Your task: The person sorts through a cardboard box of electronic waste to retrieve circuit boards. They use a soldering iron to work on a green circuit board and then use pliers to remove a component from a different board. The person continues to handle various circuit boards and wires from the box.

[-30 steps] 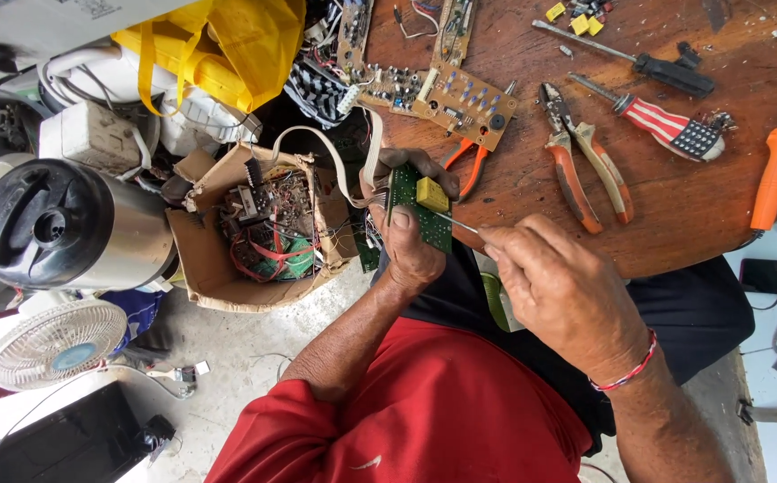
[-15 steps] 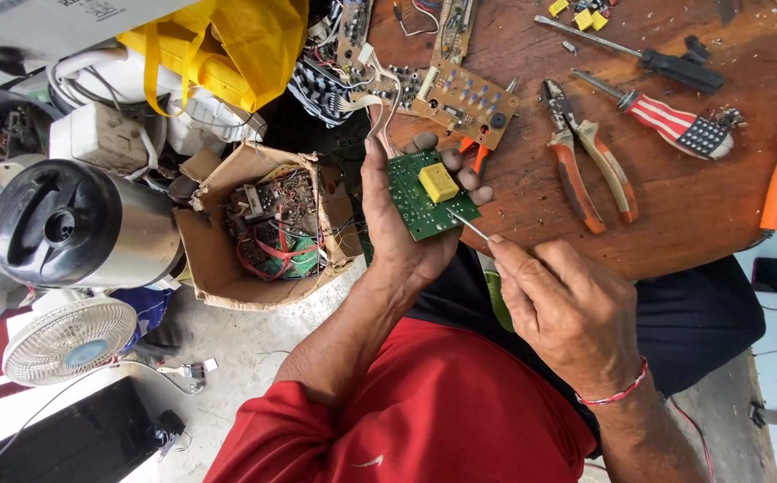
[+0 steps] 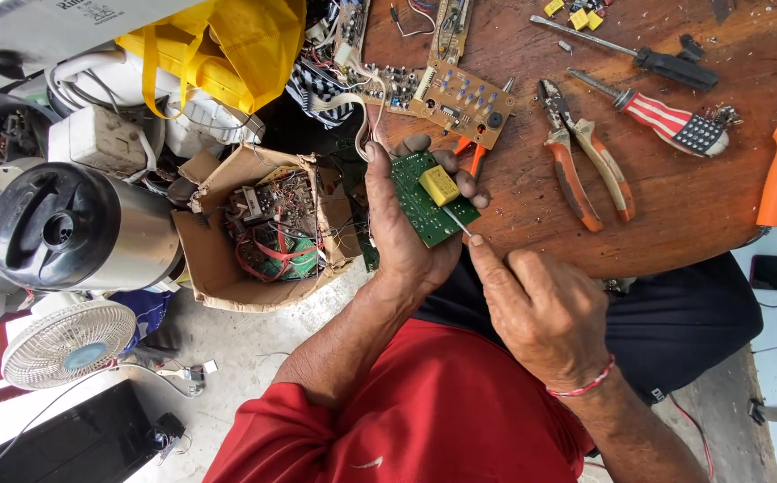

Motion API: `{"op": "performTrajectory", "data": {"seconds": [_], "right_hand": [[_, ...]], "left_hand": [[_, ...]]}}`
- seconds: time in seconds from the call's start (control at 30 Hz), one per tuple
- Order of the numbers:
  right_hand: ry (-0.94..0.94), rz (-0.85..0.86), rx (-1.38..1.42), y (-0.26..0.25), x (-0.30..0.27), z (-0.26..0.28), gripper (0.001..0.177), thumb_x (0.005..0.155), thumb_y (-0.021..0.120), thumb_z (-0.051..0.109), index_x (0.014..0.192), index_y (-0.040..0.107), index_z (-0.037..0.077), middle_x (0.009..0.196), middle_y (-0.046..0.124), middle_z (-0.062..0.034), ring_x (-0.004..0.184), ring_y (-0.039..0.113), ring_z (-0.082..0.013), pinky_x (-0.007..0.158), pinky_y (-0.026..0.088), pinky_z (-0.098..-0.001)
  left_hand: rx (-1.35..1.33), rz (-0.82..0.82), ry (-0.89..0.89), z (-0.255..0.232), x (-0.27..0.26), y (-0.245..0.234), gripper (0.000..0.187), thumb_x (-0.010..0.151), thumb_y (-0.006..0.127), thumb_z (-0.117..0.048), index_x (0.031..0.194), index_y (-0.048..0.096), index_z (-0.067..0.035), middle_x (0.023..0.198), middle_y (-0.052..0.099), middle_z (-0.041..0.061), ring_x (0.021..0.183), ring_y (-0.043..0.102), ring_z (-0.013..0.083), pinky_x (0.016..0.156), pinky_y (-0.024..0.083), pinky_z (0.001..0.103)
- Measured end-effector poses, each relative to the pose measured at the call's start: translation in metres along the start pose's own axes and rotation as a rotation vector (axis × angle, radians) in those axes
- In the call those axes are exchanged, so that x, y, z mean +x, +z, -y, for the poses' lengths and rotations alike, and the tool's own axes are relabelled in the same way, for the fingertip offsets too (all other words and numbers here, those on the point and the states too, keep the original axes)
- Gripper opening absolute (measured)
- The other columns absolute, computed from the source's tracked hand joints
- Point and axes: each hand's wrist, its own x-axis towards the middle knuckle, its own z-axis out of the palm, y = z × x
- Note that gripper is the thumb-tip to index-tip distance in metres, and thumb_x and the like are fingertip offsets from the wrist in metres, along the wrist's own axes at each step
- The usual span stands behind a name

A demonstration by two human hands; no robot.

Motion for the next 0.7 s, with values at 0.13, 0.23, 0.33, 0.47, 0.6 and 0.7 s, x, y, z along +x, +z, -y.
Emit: {"op": "performTrajectory", "data": {"seconds": [0.13, 0.23, 0.33, 0.47, 0.6, 0.7], "right_hand": [[0.018, -0.013, 0.083, 0.012, -0.008, 0.0, 0.028, 0.103, 0.063, 0.0, 0.126, 0.075, 0.009, 0.078, 0.048, -0.0007, 0.061, 0.052, -0.0216, 0.059, 0.051, -0.0378], [0.007, 0.009, 0.055, 0.015, -0.01, 0.001, 0.027, 0.103, 0.063, 0.003, 0.127, 0.074, 0.01, 0.079, 0.048, -0.0002, 0.061, 0.053, -0.0208, 0.059, 0.051, -0.0374], [0.025, -0.006, 0.1, 0.017, -0.009, 0.002, 0.028, 0.102, 0.061, 0.0, 0.126, 0.074, 0.009, 0.079, 0.048, -0.0006, 0.062, 0.054, -0.0217, 0.061, 0.053, -0.0375], [0.157, 0.003, 0.292, 0.019, -0.009, -0.003, 0.024, 0.103, 0.071, 0.006, 0.127, 0.074, 0.009, 0.084, 0.054, -0.0041, 0.062, 0.058, -0.0287, 0.06, 0.052, -0.0451], [0.114, 0.061, 0.304, 0.005, 0.001, -0.016, 0.026, 0.102, 0.069, 0.0, 0.124, 0.075, 0.01, 0.082, 0.057, -0.002, 0.065, 0.059, -0.0252, 0.062, 0.053, -0.0404], [0.111, 0.128, 0.315, -0.001, 0.003, -0.023, 0.028, 0.101, 0.066, 0.0, 0.126, 0.075, 0.012, 0.083, 0.059, -0.0013, 0.072, 0.062, -0.0256, 0.067, 0.054, -0.0409]], "left_hand": [[0.02, 0.023, 0.084, 0.005, -0.002, -0.004, 0.043, 0.105, 0.052, -0.053, 0.113, 0.061, -0.012, 0.089, 0.062, 0.011, 0.067, 0.061, 0.0262, 0.059, 0.052, 0.042], [-0.01, 0.07, 0.082, 0.005, 0.001, -0.007, 0.04, 0.105, 0.055, -0.051, 0.112, 0.062, -0.012, 0.088, 0.062, 0.011, 0.066, 0.059, 0.0267, 0.058, 0.05, 0.041], [-0.005, 0.066, 0.095, 0.006, 0.001, -0.006, 0.038, 0.105, 0.055, -0.05, 0.112, 0.061, -0.013, 0.088, 0.061, 0.011, 0.065, 0.058, 0.0261, 0.058, 0.05, 0.04], [0.038, 0.057, 0.125, 0.005, 0.005, -0.011, 0.04, 0.104, 0.055, -0.05, 0.113, 0.059, -0.011, 0.086, 0.06, 0.011, 0.064, 0.059, 0.0251, 0.055, 0.052, 0.04], [0.078, 0.136, 0.075, 0.007, 0.005, -0.019, 0.038, 0.104, 0.057, -0.047, 0.115, 0.057, -0.012, 0.088, 0.06, 0.01, 0.064, 0.058, 0.0245, 0.055, 0.048, 0.039], [0.109, 0.144, 0.052, 0.008, 0.004, -0.026, 0.04, 0.102, 0.06, -0.048, 0.117, 0.055, -0.011, 0.091, 0.061, 0.01, 0.065, 0.06, 0.0246, 0.055, 0.05, 0.039]]}}
